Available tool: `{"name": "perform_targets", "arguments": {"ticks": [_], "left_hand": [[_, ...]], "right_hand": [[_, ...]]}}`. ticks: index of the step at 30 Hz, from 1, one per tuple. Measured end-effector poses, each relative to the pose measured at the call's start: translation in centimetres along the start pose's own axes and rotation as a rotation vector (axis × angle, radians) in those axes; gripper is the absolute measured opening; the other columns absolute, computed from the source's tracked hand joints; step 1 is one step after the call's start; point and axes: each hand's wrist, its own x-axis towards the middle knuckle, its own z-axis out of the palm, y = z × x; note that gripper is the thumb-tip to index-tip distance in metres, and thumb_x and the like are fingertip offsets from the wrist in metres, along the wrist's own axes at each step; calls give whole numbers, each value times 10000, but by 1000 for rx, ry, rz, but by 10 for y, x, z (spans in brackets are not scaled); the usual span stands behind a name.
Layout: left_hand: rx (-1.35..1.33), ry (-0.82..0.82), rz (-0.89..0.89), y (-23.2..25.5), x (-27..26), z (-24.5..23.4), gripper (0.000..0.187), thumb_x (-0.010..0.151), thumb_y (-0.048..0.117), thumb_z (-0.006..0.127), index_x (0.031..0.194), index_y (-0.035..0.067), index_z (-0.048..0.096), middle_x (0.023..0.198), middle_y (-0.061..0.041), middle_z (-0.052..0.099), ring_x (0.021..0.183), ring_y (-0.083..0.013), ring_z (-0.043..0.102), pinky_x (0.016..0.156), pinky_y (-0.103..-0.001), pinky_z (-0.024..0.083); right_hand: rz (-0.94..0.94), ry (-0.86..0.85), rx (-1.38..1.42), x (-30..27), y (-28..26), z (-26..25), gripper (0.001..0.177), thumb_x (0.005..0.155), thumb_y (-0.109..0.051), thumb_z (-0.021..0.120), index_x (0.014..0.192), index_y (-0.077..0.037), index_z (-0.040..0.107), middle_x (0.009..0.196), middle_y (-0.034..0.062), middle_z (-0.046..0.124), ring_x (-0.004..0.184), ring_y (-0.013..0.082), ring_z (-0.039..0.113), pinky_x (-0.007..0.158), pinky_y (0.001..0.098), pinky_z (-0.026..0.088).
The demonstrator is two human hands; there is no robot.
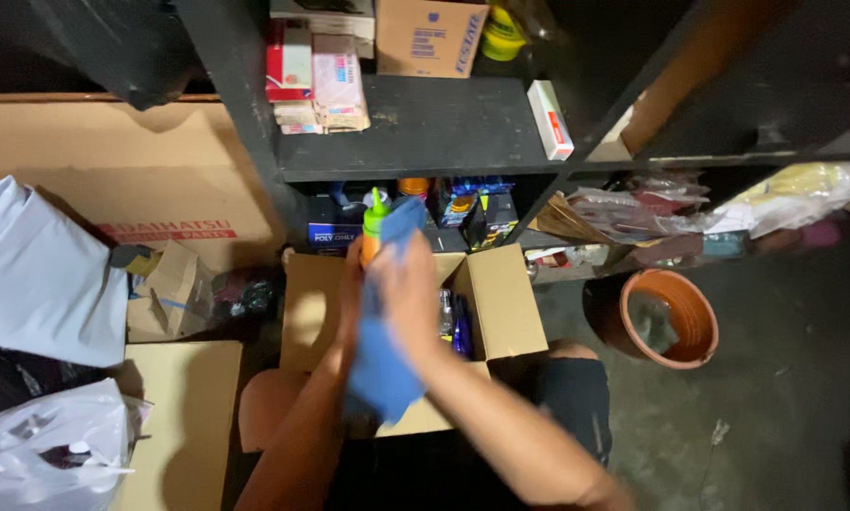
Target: The person sits on the floor and wipes various items with a blue cloth. They clean a bottle with a green cap, a small box, and a plastic bag containing small parts. The items are handled one by one and placed back into a cardboard box.
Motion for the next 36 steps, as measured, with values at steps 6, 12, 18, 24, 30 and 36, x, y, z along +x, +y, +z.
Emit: {"name": "perform_targets", "arguments": {"ticks": [6, 12, 18, 24, 30, 36], "left_hand": [[-59, -57, -8, -13, -6, 1, 580, 1001, 522, 542, 1352, 61, 574, 1190, -130, 651, 1092, -250, 622, 979, -381, 507], [-77, -59, -1, -12, 7, 8, 586, 997, 518, 558, 1360, 58, 568, 1190, -136, 647, 1089, -256, 621, 978, -382, 506], [-79, -82, -8, -7, -12, 8, 593, 994, 515, 574, 1368, 55, 561, 1190, -141, 644, 1087, -261, 619, 976, -384, 504], [-83, -85, 18, 1, -4, 15, 601, 990, 511, 590, 1377, 53, 555, 1191, -147, 641, 1085, -267, 617, 974, -386, 502], [-50, -15, 35, -1, 2, 6, 610, 986, 508, 605, 1385, 50, 549, 1191, -152, 638, 1082, -272, 616, 972, -388, 500], [-95, -13, 62, -19, 9, 13, 619, 983, 505, 621, 1393, 47, 543, 1191, -157, 635, 1080, -278, 614, 970, -389, 499]], "right_hand": [[57, 60, 89, 19, 7, 8, 480, 1078, -397, 429, 1246, -1, 644, 1096, 199, 719, 1033, 370, 703, 905, 452, 533], [297, -35, 115, 40, 0, -9, 527, 1087, -437, 374, 1201, -12, 663, 1043, 199, 735, 998, 358, 713, 880, 460, 527], [-23, 59, 11, 13, 13, 0, 570, 1080, -465, 418, 1168, 45, 656, 1069, 238, 703, 1005, 397, 685, 883, 464, 531], [521, -220, 660, 43, 44, -15, 555, 1143, -372, 442, 1150, 105, 724, 1004, 236, 741, 842, 304, 689, 796, 432, 542], [-146, 104, 194, -37, 44, -8, 614, 1159, -397, 390, 1437, 149, 440, 1352, 295, 595, 1227, 406, 595, 1008, 486, 450], [417, -127, 59, -4, 88, -6, 520, 1142, -345, 394, 1188, 89, 677, 1146, 284, 723, 1128, 425, 690, 986, 473, 513]]}}
